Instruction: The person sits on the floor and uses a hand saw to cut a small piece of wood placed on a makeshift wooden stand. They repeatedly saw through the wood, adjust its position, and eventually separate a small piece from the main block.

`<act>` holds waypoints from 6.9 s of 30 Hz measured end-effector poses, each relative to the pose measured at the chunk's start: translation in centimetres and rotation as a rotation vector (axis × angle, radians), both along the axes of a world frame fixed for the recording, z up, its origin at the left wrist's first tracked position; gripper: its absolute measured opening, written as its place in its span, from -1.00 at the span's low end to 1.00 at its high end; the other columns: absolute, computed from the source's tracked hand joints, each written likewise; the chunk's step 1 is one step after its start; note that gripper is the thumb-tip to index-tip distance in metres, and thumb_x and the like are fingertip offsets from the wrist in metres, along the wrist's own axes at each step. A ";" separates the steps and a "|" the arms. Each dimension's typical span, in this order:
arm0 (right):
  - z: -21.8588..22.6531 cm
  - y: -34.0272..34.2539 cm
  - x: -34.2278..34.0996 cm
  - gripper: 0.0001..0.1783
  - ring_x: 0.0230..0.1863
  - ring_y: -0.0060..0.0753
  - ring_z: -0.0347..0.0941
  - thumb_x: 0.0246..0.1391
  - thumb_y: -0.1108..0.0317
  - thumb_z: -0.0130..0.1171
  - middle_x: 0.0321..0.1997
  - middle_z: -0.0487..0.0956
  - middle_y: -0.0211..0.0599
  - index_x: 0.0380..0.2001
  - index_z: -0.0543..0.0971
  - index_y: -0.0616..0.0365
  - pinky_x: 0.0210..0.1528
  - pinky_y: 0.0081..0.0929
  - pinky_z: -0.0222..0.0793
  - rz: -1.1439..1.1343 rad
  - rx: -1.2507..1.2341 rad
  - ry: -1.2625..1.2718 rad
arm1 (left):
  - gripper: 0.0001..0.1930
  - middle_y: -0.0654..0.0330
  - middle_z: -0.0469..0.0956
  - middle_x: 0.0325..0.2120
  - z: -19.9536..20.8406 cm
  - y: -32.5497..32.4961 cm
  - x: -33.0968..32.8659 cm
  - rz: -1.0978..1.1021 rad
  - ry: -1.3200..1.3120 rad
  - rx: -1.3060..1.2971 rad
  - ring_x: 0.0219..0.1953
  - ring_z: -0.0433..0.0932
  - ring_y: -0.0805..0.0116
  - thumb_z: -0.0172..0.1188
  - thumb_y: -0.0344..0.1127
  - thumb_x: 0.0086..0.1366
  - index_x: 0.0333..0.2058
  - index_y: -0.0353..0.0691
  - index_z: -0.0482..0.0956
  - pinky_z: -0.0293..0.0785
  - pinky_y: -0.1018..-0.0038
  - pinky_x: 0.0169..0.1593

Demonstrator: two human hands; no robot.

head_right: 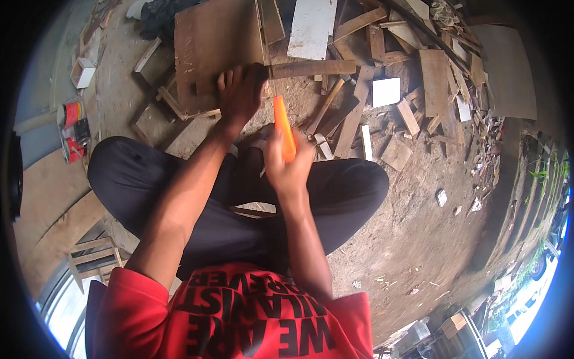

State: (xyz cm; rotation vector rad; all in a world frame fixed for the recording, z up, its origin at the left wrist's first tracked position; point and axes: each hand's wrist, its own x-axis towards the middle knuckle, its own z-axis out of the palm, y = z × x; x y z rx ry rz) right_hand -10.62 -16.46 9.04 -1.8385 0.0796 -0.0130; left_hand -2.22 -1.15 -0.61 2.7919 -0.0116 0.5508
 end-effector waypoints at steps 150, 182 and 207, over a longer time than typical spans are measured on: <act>-3.8 2.3 1.9 -0.71 -0.53 -0.81 0.21 0.28 0.35 0.18 -0.63 0.37 -0.63 -0.53 0.47 0.22 -0.51 -0.64 0.16 -0.004 0.221 0.087 | -0.68 0.22 0.54 -0.15 -0.4 0.3 -0.7 -0.077 -0.053 -0.085 -0.08 0.49 0.19 0.15 -0.06 0.34 -0.02 -0.03 0.56 0.28 0.15 0.14; -5.1 1.6 4.3 -0.79 -0.48 -0.76 0.28 0.26 0.39 0.16 -0.59 0.42 -0.56 -0.44 0.52 0.28 -0.48 -0.58 0.23 0.013 0.161 0.040 | -0.65 0.14 0.51 -0.19 -0.7 0.1 0.3 -0.065 -0.085 -0.102 -0.10 0.46 0.12 0.15 -0.05 0.32 -0.03 -0.11 0.56 0.29 0.09 0.16; 0.5 3.4 9.7 -0.75 -0.54 -0.66 0.38 0.14 0.32 0.22 -0.66 0.46 -0.39 -0.50 0.53 0.29 -0.48 -0.44 0.31 0.076 -0.156 0.182 | -0.61 0.12 0.49 -0.22 -1.1 0.4 0.7 -0.014 -0.043 -0.049 -0.11 0.47 0.10 0.12 -0.03 0.32 0.03 -0.08 0.53 0.28 0.09 0.17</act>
